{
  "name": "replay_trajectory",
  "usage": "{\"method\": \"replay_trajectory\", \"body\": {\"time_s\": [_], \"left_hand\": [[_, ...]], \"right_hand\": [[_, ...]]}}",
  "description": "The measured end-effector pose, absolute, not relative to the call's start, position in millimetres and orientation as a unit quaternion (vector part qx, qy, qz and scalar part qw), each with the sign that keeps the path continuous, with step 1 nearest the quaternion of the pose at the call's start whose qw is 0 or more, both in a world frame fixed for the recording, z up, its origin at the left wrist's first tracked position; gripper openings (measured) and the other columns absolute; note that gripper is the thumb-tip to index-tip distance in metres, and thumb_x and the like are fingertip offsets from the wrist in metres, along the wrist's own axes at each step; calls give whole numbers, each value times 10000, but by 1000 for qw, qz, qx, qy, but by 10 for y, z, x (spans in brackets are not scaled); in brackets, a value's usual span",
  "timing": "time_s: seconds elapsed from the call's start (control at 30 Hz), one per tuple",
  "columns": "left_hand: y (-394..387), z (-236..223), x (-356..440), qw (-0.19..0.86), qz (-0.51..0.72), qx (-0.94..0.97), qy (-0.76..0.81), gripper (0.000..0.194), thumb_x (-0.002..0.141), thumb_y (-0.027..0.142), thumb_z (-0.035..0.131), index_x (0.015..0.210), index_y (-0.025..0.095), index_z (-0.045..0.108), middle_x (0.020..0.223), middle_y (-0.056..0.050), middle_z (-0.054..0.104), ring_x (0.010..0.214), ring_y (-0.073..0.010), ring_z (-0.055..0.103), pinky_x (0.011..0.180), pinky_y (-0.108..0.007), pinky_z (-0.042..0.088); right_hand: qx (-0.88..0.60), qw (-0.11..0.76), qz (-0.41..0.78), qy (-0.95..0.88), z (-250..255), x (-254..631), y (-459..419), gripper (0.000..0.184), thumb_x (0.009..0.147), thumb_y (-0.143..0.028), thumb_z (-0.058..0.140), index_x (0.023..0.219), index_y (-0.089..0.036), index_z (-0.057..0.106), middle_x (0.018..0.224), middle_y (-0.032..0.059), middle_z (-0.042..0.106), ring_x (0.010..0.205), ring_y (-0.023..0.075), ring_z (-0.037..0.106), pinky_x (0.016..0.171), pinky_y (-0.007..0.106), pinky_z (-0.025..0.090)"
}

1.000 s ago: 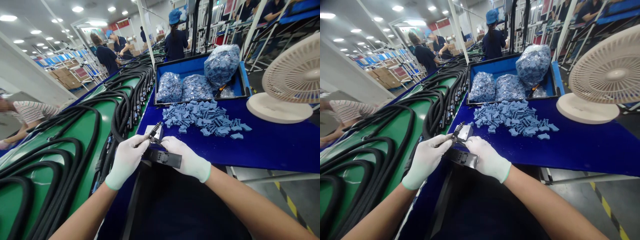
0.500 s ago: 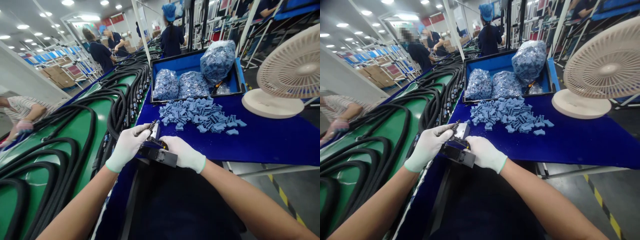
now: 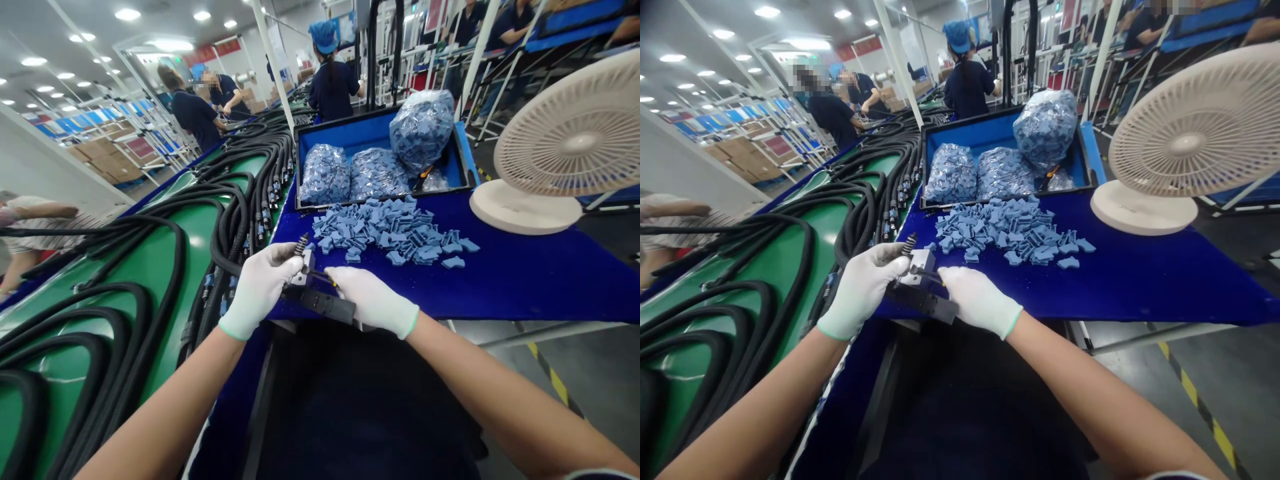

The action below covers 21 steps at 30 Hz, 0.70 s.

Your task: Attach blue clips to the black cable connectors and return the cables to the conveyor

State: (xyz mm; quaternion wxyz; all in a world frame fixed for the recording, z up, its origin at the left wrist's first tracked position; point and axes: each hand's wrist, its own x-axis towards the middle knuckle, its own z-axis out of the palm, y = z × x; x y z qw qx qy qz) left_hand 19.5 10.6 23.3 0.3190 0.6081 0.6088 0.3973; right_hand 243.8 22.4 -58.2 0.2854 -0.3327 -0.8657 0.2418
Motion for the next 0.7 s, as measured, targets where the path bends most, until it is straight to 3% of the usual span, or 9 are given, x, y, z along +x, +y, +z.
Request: {"method": "replay_trajectory", "body": {"time_s": [0.1, 0.17, 0.27, 0.37, 0.57, 0.7], "left_hand": [[95, 259, 251, 299, 428, 597, 609, 438, 880, 363, 764, 1253, 134, 743, 1129, -97, 800, 978, -257, 747, 901, -371, 587], [72, 269, 242, 296, 417, 616, 599, 438, 900, 346, 742, 1294, 155, 734, 1167, -92, 792, 1038, -267, 741, 956, -391, 577], [19, 240, 188, 272, 376, 703, 539, 368, 917, 286, 732, 1278, 217, 759, 1242, -65, 765, 1154, -263, 708, 1052, -394, 537], [-29, 184, 141, 217, 345, 792, 456, 290, 902, 237, 767, 1188, 259, 803, 1174, -46, 761, 1111, -231, 711, 1019, -352, 546], [-117, 227, 249, 189, 328, 821, 427, 220, 907, 189, 752, 1116, 228, 808, 1099, -71, 721, 1054, -225, 695, 940, -353, 566], [-232, 268, 384, 151, 311, 808, 477, 167, 917, 188, 708, 1045, 213, 812, 968, -68, 697, 909, -221, 678, 827, -361, 564]], "right_hand": [[-342, 348, 235, -841, -598, 2467, 205, 628, 835, -234, 803, 1415, -152, 578, 1405, 193, 617, 1311, 347, 565, 1124, 502, 440], [-314, 399, 306, -805, -597, 2441, 148, 704, 796, -244, 847, 1440, -191, 566, 1445, 151, 602, 1340, 319, 556, 1158, 482, 425], [-286, 457, 449, -713, -555, 2401, 46, 538, 831, -203, 804, 1342, -233, 636, 1329, 76, 679, 1224, 252, 642, 1108, 427, 474], [-280, 485, 520, -646, -477, 2407, 11, 435, 824, -184, 797, 1243, -222, 686, 1231, 58, 712, 1131, 238, 673, 1030, 407, 516], [-273, 454, 627, -570, -367, 2406, 85, 404, 760, -168, 824, 1131, -206, 668, 978, 16, 728, 851, 196, 713, 793, 339, 577], [-237, 429, 708, -509, -342, 2364, 126, 468, 677, -100, 832, 1084, -189, 618, 891, 15, 749, 798, 237, 765, 795, 389, 623]]}}
